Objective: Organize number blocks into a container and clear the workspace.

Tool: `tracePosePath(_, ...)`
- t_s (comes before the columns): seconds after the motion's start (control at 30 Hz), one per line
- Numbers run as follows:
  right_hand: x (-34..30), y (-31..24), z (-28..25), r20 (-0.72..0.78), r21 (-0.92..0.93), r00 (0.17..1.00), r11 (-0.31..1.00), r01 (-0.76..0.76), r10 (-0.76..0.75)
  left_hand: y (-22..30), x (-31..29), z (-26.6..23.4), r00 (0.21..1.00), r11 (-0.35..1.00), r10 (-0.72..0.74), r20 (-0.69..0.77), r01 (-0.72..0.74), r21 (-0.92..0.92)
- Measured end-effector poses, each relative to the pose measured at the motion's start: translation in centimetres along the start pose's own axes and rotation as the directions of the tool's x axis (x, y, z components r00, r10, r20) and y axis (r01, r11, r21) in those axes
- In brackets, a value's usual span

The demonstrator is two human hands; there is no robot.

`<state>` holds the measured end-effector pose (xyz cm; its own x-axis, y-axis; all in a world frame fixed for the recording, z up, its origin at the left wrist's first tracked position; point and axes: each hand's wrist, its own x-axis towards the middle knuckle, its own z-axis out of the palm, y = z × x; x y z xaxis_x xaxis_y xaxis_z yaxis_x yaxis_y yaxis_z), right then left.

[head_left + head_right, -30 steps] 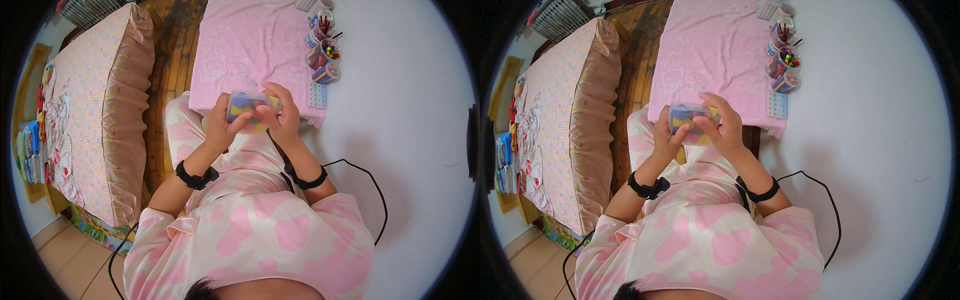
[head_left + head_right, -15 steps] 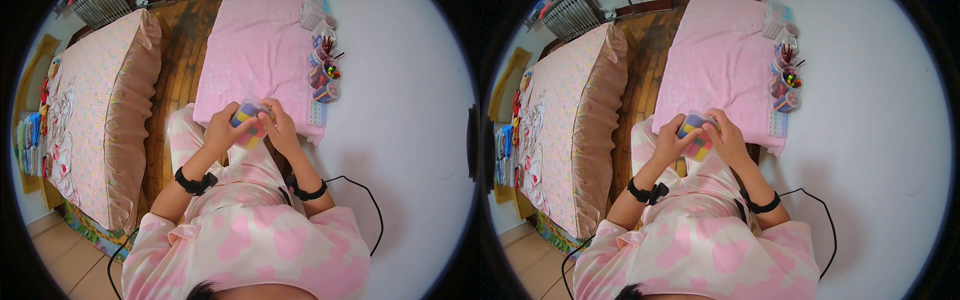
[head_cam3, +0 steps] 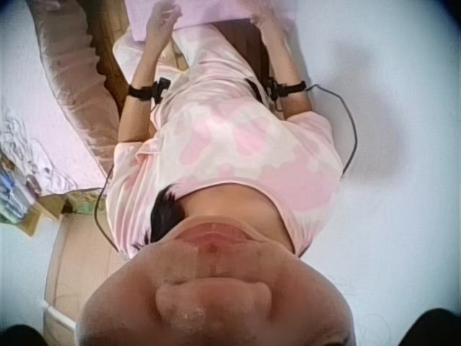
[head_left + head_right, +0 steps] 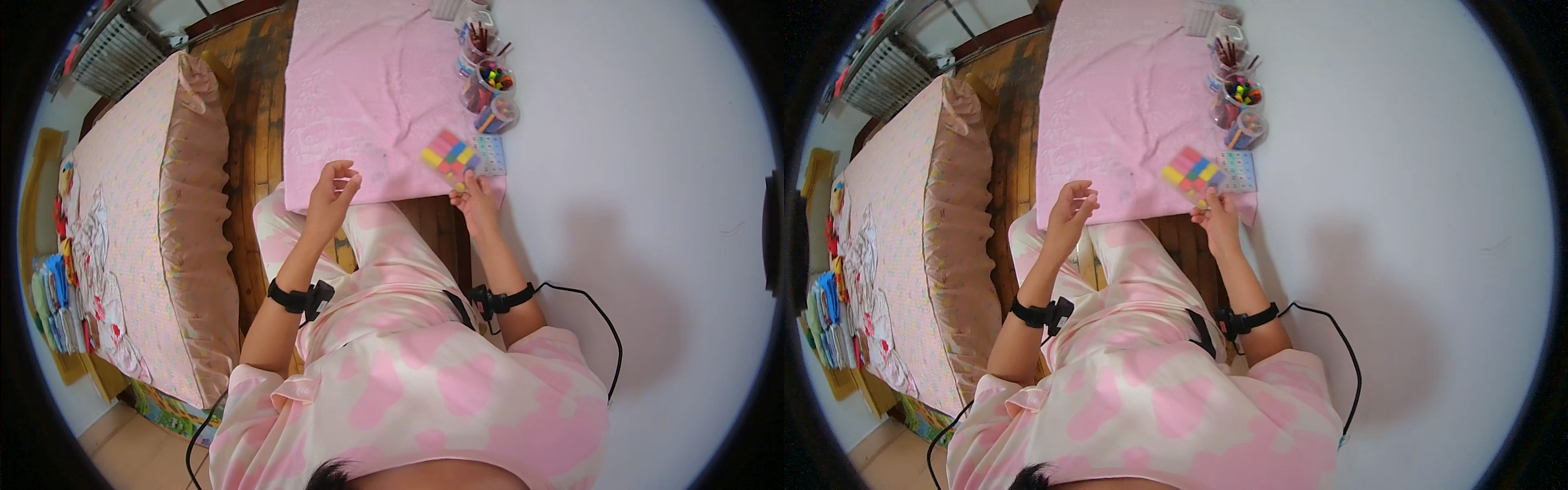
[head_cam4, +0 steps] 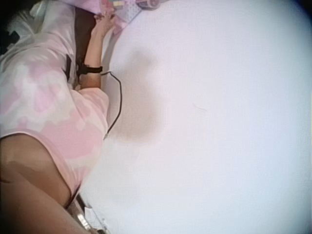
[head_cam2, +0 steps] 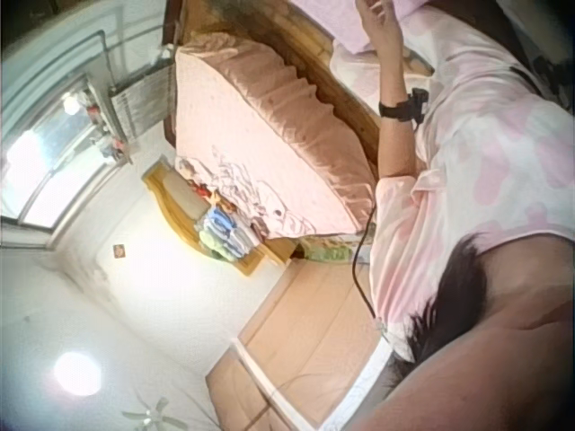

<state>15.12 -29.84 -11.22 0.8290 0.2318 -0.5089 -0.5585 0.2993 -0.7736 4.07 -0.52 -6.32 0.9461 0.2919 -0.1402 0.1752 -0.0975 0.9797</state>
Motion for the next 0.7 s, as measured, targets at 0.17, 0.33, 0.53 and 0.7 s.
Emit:
tracePosePath(0.17, 0.2, 0.2, -3.0, -0.292, 0.191, 0.94, 0.952, 0.238, -0.176, -0.4, 0.3, 0.8, 0.999, 1.0, -0.02, 0.035, 0.02, 0.012)
tracePosePath(0.33, 2.4, 0.7, -6.3, -0.287, 0.193, 0.928, 0.935, 0.298, -0.237, 0.0, 0.9, 2.5, 0.995, 1.0, -0.011, 0.097, 0.009, 0.019)
tracePosePath(0.53, 2.9, 0.1, -6.3, -0.194, -0.095, 0.981, 0.995, -0.015, -0.004, -1.1, 0.8, 2.5, 0.988, 0.99, -0.069, 0.136, 0.05, 0.135)
tracePosePath(0.7, 4.7, 0.6, -7.3, -0.185, 0.123, 0.971, 0.977, 0.177, -0.153, -1.6, 1.1, 3.4, 0.983, 0.991, -0.084, 0.161, 0.066, 0.114)
